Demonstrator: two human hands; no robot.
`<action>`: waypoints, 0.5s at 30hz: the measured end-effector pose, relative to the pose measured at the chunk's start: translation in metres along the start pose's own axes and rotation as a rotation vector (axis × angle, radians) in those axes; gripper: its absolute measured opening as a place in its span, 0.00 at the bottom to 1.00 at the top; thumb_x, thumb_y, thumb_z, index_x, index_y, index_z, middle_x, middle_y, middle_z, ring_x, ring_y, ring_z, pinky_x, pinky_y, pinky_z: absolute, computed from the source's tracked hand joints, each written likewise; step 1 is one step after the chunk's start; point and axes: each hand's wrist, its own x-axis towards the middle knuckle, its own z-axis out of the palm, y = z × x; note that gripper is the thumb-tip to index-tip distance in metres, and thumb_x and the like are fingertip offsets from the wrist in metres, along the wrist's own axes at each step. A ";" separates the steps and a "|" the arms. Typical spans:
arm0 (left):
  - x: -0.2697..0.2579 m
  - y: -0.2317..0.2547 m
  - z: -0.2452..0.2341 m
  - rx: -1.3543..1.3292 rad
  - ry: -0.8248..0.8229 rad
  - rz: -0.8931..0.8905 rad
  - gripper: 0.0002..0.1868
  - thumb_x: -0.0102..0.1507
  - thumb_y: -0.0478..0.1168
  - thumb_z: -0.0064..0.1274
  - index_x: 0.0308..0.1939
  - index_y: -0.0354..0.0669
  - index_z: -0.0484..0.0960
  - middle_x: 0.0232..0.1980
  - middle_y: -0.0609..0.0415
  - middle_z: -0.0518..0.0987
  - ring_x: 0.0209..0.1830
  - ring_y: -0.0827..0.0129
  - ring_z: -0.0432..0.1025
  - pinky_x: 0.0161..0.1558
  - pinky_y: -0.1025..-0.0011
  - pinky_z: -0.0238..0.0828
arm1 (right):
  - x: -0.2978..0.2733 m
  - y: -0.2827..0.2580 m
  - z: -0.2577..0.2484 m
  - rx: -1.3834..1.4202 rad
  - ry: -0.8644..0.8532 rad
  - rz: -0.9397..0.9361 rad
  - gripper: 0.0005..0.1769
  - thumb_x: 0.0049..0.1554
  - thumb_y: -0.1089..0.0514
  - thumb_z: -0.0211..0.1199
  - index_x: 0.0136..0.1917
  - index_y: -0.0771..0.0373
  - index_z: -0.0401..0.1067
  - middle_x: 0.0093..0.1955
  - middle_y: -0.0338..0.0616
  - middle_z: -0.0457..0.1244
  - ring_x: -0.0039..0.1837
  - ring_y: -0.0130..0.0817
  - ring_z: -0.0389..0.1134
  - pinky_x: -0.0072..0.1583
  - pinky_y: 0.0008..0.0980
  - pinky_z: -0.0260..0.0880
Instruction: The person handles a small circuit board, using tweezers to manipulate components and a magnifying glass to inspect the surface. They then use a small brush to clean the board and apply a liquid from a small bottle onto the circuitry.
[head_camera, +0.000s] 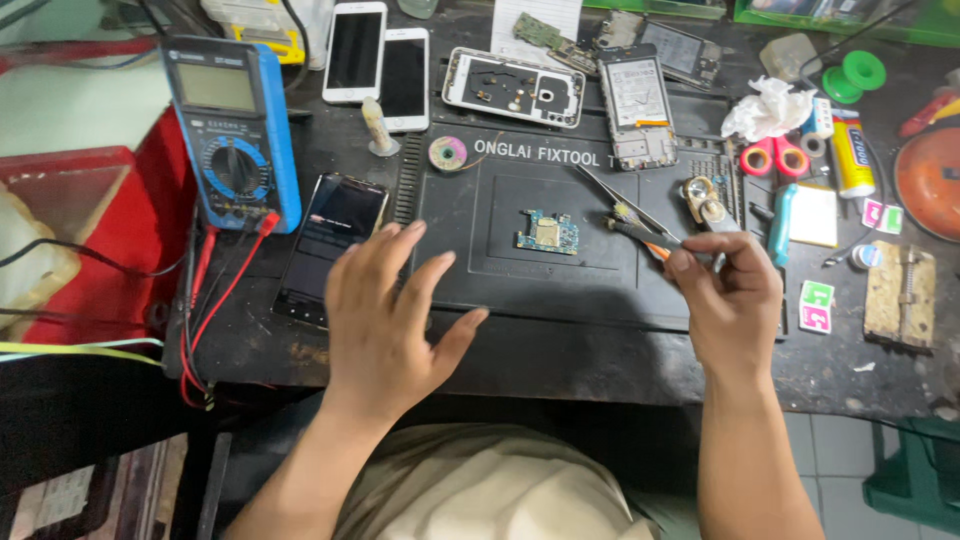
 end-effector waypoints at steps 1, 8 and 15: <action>0.014 0.006 0.006 -0.013 0.000 0.004 0.25 0.68 0.60 0.51 0.58 0.47 0.75 0.68 0.45 0.70 0.68 0.46 0.68 0.64 0.46 0.64 | 0.005 -0.009 -0.001 -0.010 0.010 0.000 0.05 0.64 0.68 0.63 0.52 0.65 0.69 0.40 0.46 0.65 0.44 0.29 0.68 0.51 0.28 0.75; 0.080 0.037 0.060 -0.539 -0.334 0.035 0.27 0.69 0.57 0.46 0.59 0.40 0.80 0.49 0.50 0.81 0.49 0.56 0.78 0.44 0.55 0.73 | 0.034 -0.028 0.010 0.156 -0.024 -0.012 0.08 0.67 0.61 0.60 0.55 0.69 0.69 0.46 0.51 0.67 0.45 0.35 0.73 0.49 0.31 0.82; 0.072 0.037 0.081 -0.789 -0.311 0.004 0.16 0.71 0.49 0.47 0.42 0.44 0.86 0.30 0.56 0.83 0.33 0.60 0.79 0.37 0.65 0.77 | 0.032 -0.008 0.015 0.433 -0.033 0.093 0.07 0.66 0.62 0.59 0.53 0.70 0.67 0.46 0.58 0.68 0.44 0.40 0.76 0.46 0.36 0.84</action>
